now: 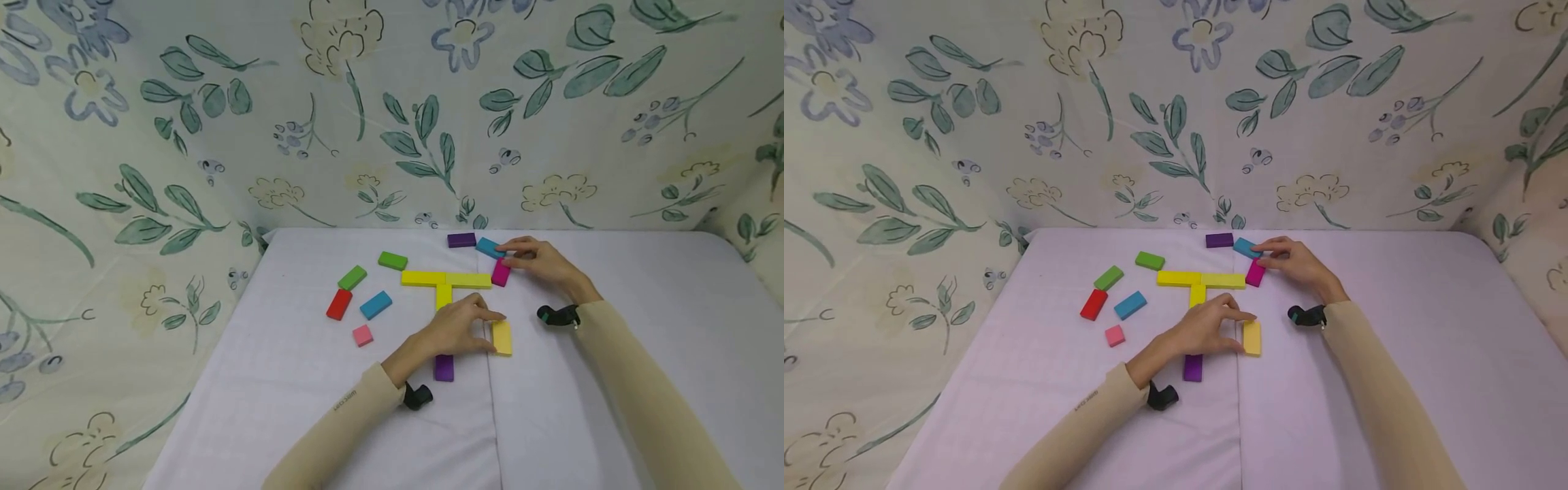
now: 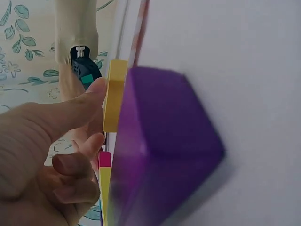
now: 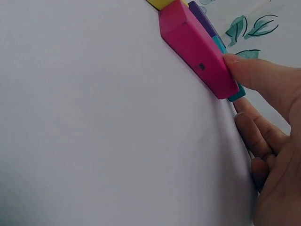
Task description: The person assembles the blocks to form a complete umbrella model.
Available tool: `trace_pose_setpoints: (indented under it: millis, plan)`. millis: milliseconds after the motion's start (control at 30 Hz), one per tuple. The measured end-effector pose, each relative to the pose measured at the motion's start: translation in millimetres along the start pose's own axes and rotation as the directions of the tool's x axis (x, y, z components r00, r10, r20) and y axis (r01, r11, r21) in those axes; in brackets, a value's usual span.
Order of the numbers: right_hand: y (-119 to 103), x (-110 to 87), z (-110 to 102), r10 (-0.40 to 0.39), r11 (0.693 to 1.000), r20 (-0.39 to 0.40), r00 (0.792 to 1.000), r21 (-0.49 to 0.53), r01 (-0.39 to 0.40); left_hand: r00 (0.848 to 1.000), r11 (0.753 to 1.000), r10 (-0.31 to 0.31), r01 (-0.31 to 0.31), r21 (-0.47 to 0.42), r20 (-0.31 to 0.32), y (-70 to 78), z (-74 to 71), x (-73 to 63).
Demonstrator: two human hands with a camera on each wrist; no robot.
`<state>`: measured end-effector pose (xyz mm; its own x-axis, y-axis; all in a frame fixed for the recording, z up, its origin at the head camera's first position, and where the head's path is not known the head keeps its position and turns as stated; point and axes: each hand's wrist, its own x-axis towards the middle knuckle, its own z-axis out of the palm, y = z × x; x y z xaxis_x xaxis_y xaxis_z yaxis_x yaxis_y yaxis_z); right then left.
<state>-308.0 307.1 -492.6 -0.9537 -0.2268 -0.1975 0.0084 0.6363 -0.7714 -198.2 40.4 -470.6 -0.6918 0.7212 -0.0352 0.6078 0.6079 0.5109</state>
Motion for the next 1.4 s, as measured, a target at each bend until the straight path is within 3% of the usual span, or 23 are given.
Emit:
trace_pose_setpoints:
  millis: [133, 333, 600, 700, 1067, 1233, 1400]
  plan:
    - [-0.8, 0.5, 0.3, -0.011, 1.0, 0.001, 1.0, -0.005, 0.011, 0.993, 0.995, 0.066, -0.058, -0.085, 0.1, -7.4, -7.2, 9.7]
    - [-1.7, -0.3, 1.8, -0.025, 1.0, 0.01, 1.0, -0.005, 0.025, 0.968, 0.988, 0.103, -0.072, -0.14, 0.23, -15.1, -14.8, 25.2]
    - [-3.8, -1.6, 1.1, -0.028, 1.0, 0.008, 1.0, 0.006, 0.028, 0.928, 0.975, 0.17, -0.109, -0.195, 0.332, -16.5, -16.1, 41.6]
    - [-4.4, -1.8, 0.7, -0.029, 1.0, 0.011, 1.0, 0.008, 0.028, 0.924, 0.974, 0.173, -0.107, -0.202, 0.342, -15.5, -15.8, 43.8]
    - [-4.6, -3.8, -1.8, -0.031, 1.0, 0.013, 0.999, -0.001, 0.031, 0.927, 0.967, 0.183, -0.109, -0.231, 0.327, -20.2, -11.8, 45.7]
    - [-1.7, -3.0, -2.1, -0.038, 0.999, 0.016, 0.999, 0.009, 0.038, 0.956, 0.964, 0.159, -0.096, -0.248, 0.245, -24.7, -17.4, 40.2]
    - [0.3, -0.5, -1.1, -0.035, 0.999, 0.015, 0.999, 0.006, 0.034, 0.99, 0.961, 0.088, -0.054, -0.272, 0.114, -40.9, -38.2, 31.6]
